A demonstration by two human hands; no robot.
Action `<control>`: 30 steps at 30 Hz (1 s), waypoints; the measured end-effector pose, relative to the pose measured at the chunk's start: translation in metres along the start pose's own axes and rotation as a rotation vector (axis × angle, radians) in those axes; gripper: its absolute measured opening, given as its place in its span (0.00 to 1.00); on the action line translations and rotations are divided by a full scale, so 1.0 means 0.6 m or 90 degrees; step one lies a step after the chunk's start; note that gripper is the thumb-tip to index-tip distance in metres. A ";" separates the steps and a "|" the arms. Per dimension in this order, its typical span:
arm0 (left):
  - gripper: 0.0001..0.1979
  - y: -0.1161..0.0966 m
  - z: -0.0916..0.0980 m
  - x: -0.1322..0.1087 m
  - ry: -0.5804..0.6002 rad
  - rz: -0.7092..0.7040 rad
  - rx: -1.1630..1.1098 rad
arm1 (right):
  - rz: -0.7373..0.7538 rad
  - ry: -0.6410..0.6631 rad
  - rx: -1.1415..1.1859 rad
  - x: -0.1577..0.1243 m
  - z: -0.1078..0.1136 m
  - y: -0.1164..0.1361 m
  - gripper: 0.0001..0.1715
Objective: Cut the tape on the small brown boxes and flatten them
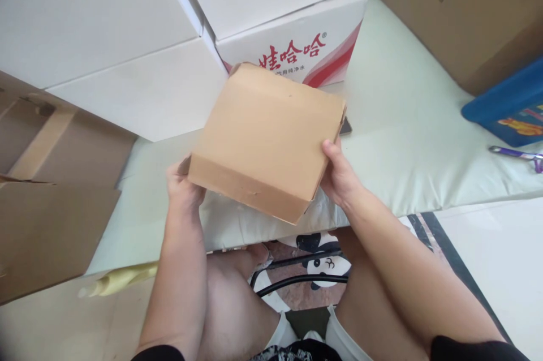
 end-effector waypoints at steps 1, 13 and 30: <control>0.16 -0.002 -0.003 0.000 -0.007 0.004 -0.006 | -0.001 -0.002 0.006 0.001 0.001 -0.001 0.48; 0.42 -0.012 -0.022 -0.029 0.108 0.228 -0.196 | -0.005 -0.042 -0.001 0.014 0.017 -0.019 0.62; 0.47 0.025 -0.023 -0.057 0.165 0.360 -0.099 | 0.125 -0.048 -0.122 0.014 0.034 -0.010 0.69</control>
Point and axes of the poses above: each hand's wrist, its own x-axis towards the middle knuckle, its own z-axis out of the back of the hand, y = z × x, the point moved 10 cm from there along x, towards the middle knuckle, and after that the axes turned 12 degrees about -z, right-handed, at the moved point
